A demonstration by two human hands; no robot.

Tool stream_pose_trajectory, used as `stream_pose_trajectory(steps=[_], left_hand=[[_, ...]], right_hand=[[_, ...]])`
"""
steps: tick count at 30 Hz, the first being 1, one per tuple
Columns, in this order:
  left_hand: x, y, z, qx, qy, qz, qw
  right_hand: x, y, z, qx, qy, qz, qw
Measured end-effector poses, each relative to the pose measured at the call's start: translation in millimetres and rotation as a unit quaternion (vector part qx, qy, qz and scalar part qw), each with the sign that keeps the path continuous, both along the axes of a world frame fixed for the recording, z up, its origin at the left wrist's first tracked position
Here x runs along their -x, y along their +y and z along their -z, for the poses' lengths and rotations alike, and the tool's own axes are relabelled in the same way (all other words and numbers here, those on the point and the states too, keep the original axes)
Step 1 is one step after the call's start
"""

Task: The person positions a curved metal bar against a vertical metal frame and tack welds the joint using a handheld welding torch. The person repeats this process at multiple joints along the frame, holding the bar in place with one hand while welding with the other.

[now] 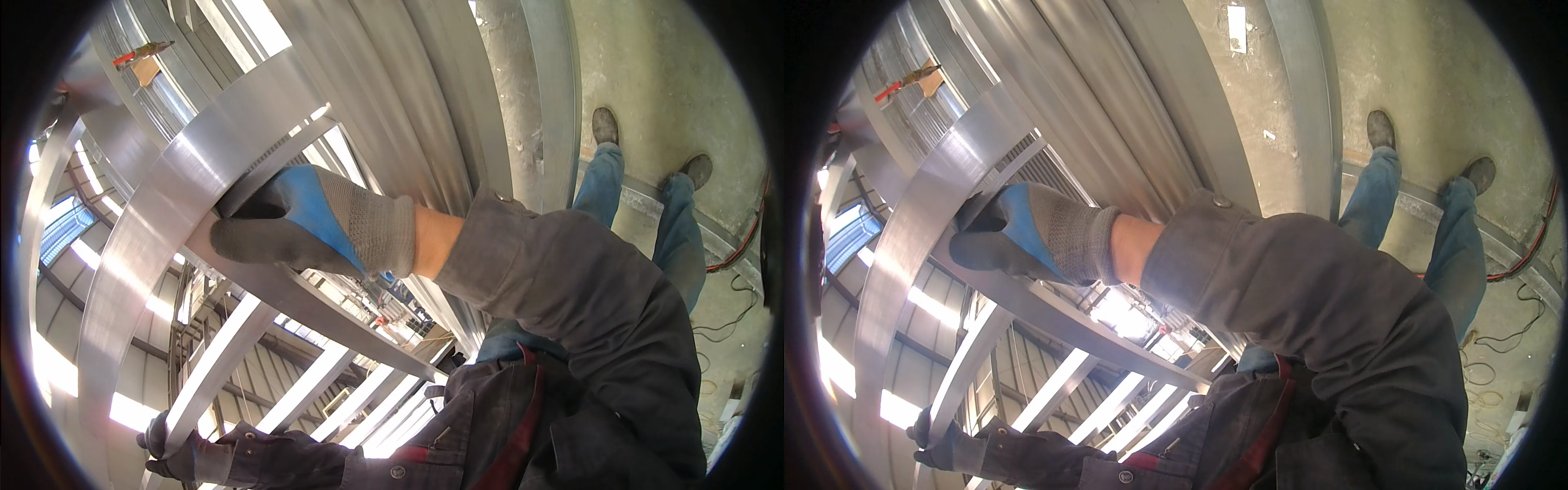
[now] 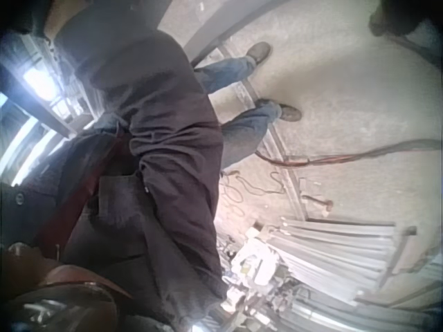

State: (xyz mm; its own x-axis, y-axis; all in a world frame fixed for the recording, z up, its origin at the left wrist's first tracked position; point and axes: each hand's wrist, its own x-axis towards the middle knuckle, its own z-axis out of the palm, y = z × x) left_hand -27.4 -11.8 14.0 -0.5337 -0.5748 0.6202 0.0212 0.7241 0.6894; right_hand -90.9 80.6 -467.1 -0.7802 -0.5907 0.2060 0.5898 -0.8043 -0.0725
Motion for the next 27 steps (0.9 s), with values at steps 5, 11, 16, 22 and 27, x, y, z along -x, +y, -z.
stream_pose_trajectory(steps=[5, 11, 16, 22, 27], left_hand=[[0.4, -10.0, -15.4, -0.052, -0.029, 0.079, 0.995], [-2.8, -9.1, -18.5, -0.063, -0.015, 0.058, 0.996], [3.3, -3.7, -11.1, -0.071, 0.005, 0.031, 0.997], [-8.4, 1.6, 1.1, -0.199, -0.065, 0.164, 0.964], [-3.5, 0.1, -6.3, -0.138, -0.042, 0.097, 0.985]], right_hand=[[0.5, -5.1, -2.9, -0.035, 0.002, 0.027, 0.999], [-0.6, 4.6, 1.8, -0.013, 0.007, 0.033, 0.999], [-0.5, 0.8, -2.3, -0.009, -0.006, 0.058, 0.998], [1.5, 5.5, -1.9, -0.028, 0.017, -0.009, 0.999], [-8.0, 19.7, -2.1, -0.091, 0.017, 0.096, 0.991]])
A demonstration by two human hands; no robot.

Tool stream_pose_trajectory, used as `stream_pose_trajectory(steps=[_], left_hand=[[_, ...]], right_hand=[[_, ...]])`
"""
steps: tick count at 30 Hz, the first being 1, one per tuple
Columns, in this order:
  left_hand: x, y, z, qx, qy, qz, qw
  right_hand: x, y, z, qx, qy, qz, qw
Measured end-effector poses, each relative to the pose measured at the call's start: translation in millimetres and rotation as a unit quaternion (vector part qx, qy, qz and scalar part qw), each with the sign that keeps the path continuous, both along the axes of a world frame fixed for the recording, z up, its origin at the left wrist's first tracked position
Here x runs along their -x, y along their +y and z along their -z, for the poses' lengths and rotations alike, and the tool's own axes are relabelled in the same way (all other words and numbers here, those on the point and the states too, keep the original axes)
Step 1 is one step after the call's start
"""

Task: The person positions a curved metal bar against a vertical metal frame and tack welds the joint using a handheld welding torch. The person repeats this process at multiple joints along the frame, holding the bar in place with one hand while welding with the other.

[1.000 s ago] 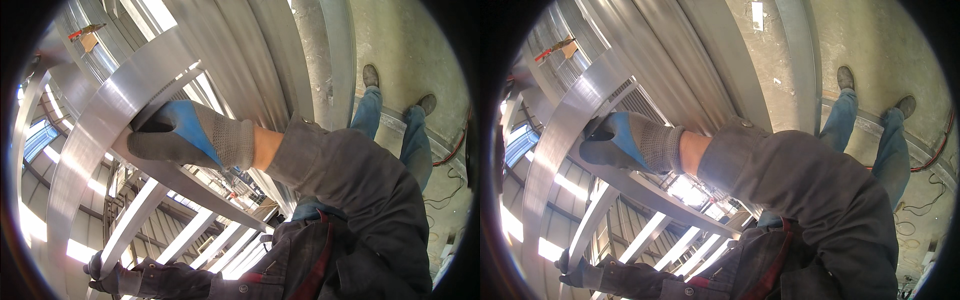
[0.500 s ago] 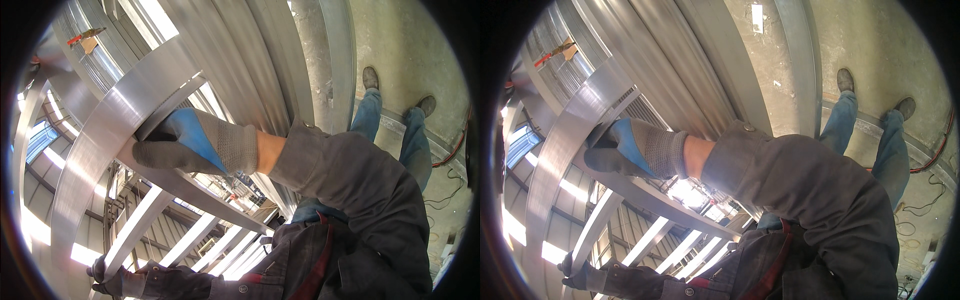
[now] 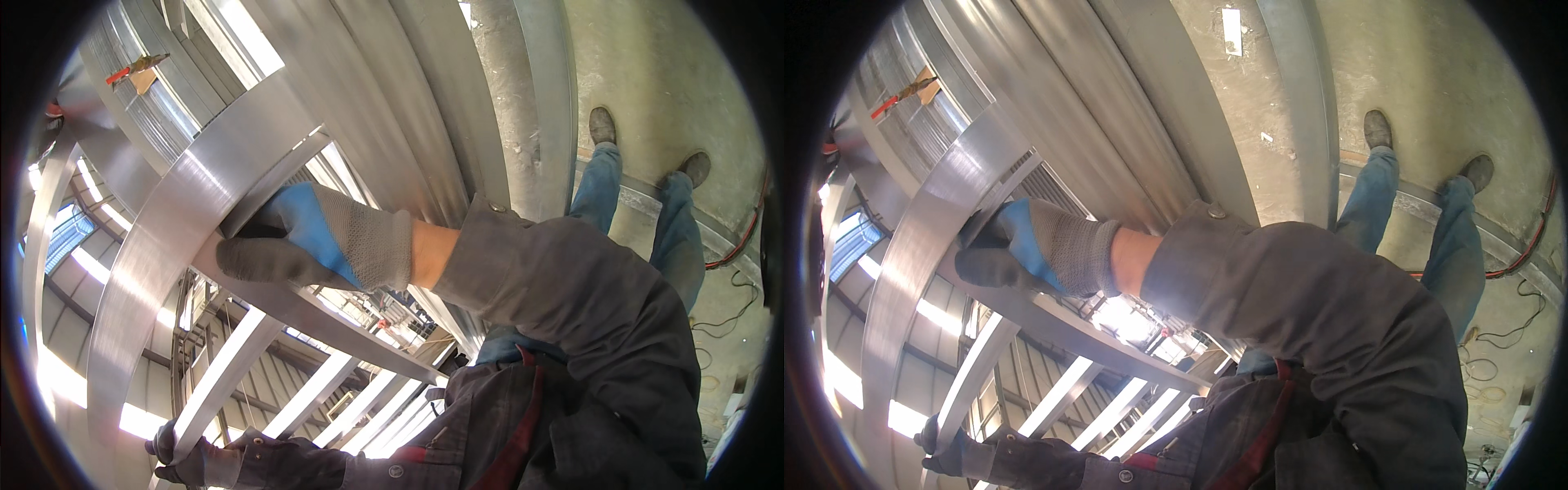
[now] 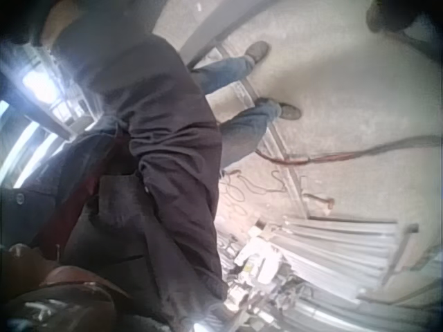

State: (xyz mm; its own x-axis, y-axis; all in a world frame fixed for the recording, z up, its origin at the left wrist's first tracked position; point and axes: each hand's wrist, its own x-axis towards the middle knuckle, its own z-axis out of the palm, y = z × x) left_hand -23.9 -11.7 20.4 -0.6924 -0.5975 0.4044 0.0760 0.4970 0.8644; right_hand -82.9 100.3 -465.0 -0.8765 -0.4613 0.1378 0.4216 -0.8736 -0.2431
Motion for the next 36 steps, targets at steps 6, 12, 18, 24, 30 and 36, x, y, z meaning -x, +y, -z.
stream_pose_trajectory(steps=[6, 12, 18, 24, 30, 36], left_hand=[[-0.7, -7.5, -9.5, 0.045, 0.011, -0.025, 0.999], [-6.0, -5.8, -3.8, -0.002, -0.013, 0.004, 1.000], [0.2, -0.8, 4.8, 0.022, 0.002, -0.038, 0.999], [3.4, 2.0, 9.5, 0.018, 0.006, -0.017, 1.000], [5.6, -1.5, 5.3, 0.005, 0.032, -0.015, 0.999], [2.4, -5.7, 1.0, 0.035, 0.018, -0.015, 0.999]], right_hand=[[2.8, -2.9, 0.0, 0.000, 0.013, 0.026, 1.000], [2.2, 1.6, 2.3, 0.030, 0.010, -0.003, 1.000], [-0.3, -2.5, 2.3, 0.016, 0.007, -0.005, 1.000], [7.1, -29.9, -1.4, 0.068, -0.022, -0.021, 0.997], [5.8, -28.7, -1.1, 0.073, -0.028, -0.001, 0.997], [5.8, -28.1, 0.1, 0.094, -0.014, -0.069, 0.993]])
